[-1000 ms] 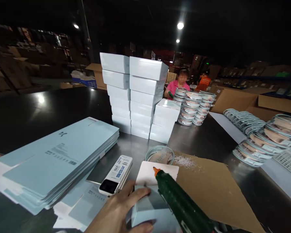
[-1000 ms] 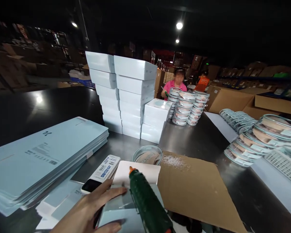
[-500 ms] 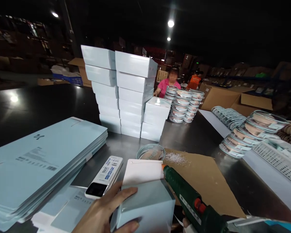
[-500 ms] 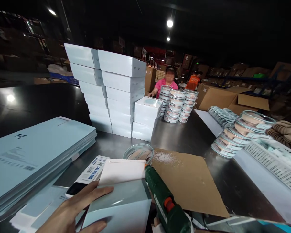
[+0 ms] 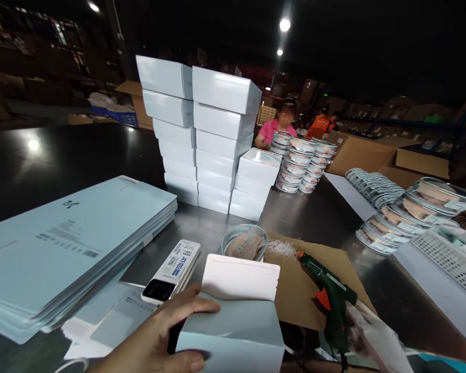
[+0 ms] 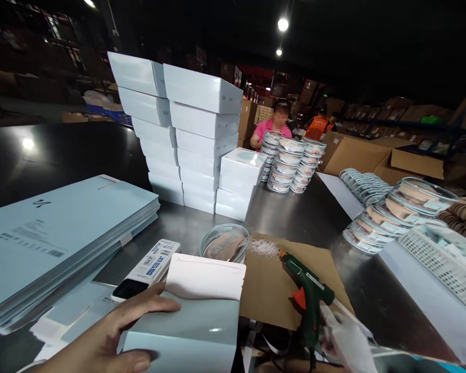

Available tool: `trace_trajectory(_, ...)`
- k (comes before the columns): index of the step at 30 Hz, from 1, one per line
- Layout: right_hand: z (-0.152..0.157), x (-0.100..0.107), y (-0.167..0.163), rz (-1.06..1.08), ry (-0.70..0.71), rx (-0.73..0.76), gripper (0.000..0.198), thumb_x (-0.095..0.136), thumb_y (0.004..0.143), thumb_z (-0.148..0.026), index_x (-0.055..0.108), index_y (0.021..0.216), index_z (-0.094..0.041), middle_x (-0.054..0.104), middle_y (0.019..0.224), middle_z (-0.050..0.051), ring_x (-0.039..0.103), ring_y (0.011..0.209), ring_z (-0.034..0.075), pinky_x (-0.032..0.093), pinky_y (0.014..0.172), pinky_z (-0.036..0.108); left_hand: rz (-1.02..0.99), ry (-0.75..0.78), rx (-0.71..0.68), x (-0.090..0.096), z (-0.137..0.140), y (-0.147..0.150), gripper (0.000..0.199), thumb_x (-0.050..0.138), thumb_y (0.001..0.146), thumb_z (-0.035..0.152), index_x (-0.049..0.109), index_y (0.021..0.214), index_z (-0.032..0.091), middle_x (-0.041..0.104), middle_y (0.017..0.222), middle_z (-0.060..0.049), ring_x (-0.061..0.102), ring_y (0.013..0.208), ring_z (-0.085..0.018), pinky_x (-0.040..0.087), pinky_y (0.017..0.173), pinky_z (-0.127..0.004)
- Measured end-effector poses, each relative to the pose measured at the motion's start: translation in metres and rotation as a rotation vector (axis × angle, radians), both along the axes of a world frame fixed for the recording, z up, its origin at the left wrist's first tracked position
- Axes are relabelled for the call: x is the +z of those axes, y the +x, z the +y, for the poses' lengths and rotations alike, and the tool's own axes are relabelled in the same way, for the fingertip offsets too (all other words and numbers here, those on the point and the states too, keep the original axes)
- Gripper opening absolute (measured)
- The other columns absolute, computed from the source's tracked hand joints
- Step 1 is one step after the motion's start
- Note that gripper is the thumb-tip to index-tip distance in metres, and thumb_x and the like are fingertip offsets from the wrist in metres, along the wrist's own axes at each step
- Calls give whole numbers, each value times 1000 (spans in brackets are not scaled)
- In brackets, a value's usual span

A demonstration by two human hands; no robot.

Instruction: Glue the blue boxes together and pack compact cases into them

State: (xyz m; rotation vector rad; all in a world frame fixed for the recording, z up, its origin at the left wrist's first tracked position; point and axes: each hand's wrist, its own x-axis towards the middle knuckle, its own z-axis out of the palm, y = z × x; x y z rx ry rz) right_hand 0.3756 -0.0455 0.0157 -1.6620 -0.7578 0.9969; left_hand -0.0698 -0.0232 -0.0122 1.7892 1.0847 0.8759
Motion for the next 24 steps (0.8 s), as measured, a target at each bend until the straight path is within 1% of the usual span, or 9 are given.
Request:
trace_trajectory(2, -9, 3, -12, -106, 87, 8, 23, 85, 71, -46, 75, 83, -30, 67, 48, -3, 60, 37, 19, 46, 36, 26, 32, -3, -38, -5, 2, 1, 55, 80, 77, 57, 71, 129, 38, 67, 146, -6, 45, 147, -39, 43, 115, -52)
trace_trajectory(5, -13, 4, -62, -118, 317, 152, 76, 93, 58, -46, 64, 126, -32, 81, 99, 4, 77, 83, 27, 61, 67, 33, 46, -31, -41, -11, 1, 6, 55, 79, 78, 57, 71, 129, 37, 62, 151, -8, 38, 151, -40, 37, 118, -57)
trace_trajectory(7, -11, 0, -101, -97, 378, 266, 93, 92, 59, -55, 55, 140, -31, 76, 116, 7, 73, 107, 32, 61, 83, 41, -36, -50, 6, -12, -3, 14, 54, 78, 78, 60, 71, 125, 35, 57, 155, -8, 37, 151, -40, 36, 119, -56)
trace_trajectory(10, -12, -9, -138, -79, 437, 419, 86, 83, 70, -66, 52, 144, -32, 73, 115, 8, 69, 117, 35, 59, 92, 45, -319, -76, 91, -9, -11, 29, 48, 78, 80, 62, 65, 116, 34, 54, 154, -8, 52, 141, -36, 50, 108, -45)
trace_trajectory(13, -18, -13, -145, -126, 554, 624, 74, 69, 86, -65, 41, 151, -42, 67, 129, 7, 65, 123, 30, 54, 101, 43, -483, -42, 144, -3, -17, 37, 46, 77, 85, 57, 53, 118, 35, 62, 132, -7, 64, 124, -29, 56, 99, -39)
trace_trajectory(16, -17, -7, -139, -372, 707, 822, 57, 63, 95, -54, 44, 149, -47, 58, 134, 7, 64, 121, 26, 54, 100, 38, -319, 20, 97, 7, -18, 35, 39, 67, 91, 61, 63, 118, 33, 61, 118, -6, 62, 118, -26, 50, 105, -40)
trace_trajectory(19, -9, 5, -134, -569, 804, 883, 52, 70, 93, -44, 55, 142, -45, 57, 124, 6, 67, 109, 24, 58, 89, 33, -142, 21, -17, 21, -15, 31, 36, 62, 93, 63, 77, 99, 31, 60, 112, -6, 59, 114, -25, 49, 106, -38)
trace_trajectory(22, -4, 13, -132, -545, 754, 908, 53, 73, 91, -39, 57, 141, -45, 59, 131, 7, 65, 117, 26, 56, 97, 37, -112, 18, -35, 33, -8, 26, 33, 67, 91, 58, 79, 94, 28, 61, 111, -7, 60, 111, -25, 51, 103, -37)
trace_trajectory(24, -5, 12, -129, -336, 632, 869, 61, 74, 89, -48, 52, 145, -49, 55, 146, 7, 60, 131, 30, 54, 103, 42, -164, 51, 65, 37, -2, 20, 30, 70, 89, 56, 79, 92, 27, 63, 114, -7, 60, 114, -26, 50, 103, -35)
